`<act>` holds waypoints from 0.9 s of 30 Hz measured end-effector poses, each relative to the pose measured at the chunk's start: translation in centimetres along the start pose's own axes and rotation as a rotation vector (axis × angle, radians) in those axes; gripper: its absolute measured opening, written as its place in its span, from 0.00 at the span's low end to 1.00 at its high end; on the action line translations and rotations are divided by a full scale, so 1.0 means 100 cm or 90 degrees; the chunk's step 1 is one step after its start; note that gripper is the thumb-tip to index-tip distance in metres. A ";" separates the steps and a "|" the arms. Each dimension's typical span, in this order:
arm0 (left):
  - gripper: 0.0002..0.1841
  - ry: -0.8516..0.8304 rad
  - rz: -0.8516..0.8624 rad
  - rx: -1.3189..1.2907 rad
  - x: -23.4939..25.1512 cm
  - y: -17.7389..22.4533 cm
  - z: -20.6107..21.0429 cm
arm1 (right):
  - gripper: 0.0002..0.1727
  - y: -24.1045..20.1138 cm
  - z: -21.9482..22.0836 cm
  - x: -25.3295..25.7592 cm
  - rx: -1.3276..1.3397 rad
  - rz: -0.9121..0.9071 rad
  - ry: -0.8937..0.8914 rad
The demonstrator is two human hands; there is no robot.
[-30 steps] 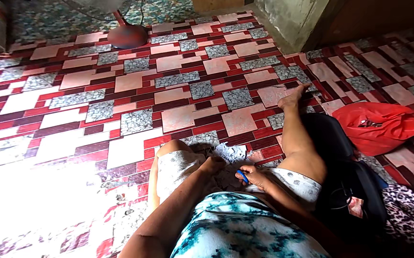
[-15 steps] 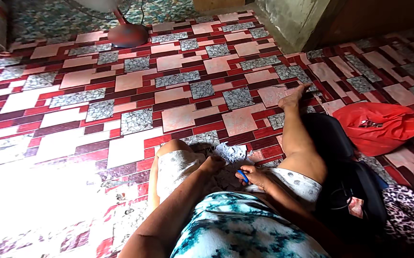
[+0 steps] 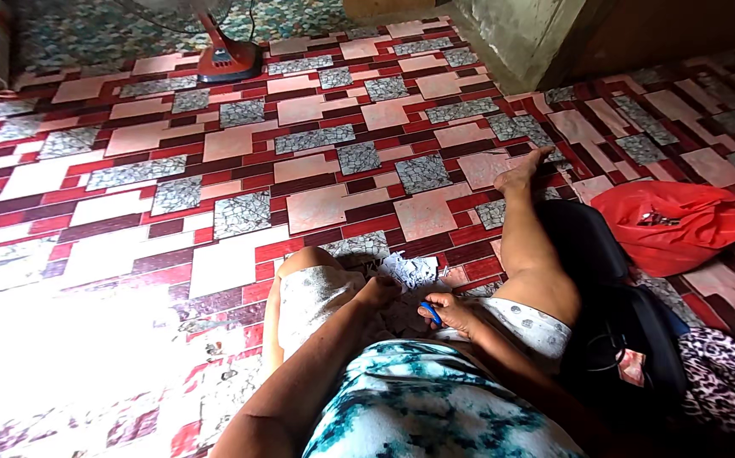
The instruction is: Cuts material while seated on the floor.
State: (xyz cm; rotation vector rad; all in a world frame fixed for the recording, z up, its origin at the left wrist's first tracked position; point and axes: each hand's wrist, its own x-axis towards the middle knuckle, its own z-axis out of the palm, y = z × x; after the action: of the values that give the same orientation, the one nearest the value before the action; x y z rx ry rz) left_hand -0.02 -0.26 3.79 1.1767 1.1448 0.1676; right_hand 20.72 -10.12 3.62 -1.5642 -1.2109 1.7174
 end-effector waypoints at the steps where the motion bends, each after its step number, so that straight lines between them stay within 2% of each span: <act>1: 0.09 0.002 -0.001 0.008 0.000 0.000 0.000 | 0.13 0.000 0.001 0.000 0.001 -0.004 0.004; 9: 0.10 0.009 -0.001 0.007 -0.001 0.001 0.000 | 0.14 0.000 0.000 0.000 0.016 -0.011 0.066; 15: 0.09 0.020 -0.008 -0.029 -0.001 0.000 0.000 | 0.15 -0.002 0.000 -0.001 -0.001 0.030 0.005; 27: 0.08 0.006 0.002 -0.027 -0.001 0.001 0.001 | 0.12 -0.001 0.002 -0.001 0.012 0.007 0.019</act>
State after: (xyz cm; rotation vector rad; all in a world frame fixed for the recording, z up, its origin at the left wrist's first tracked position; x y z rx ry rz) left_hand 0.07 -0.36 3.98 1.1409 1.1433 0.1995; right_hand 20.56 -10.16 3.74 -1.5830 -1.1712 1.7013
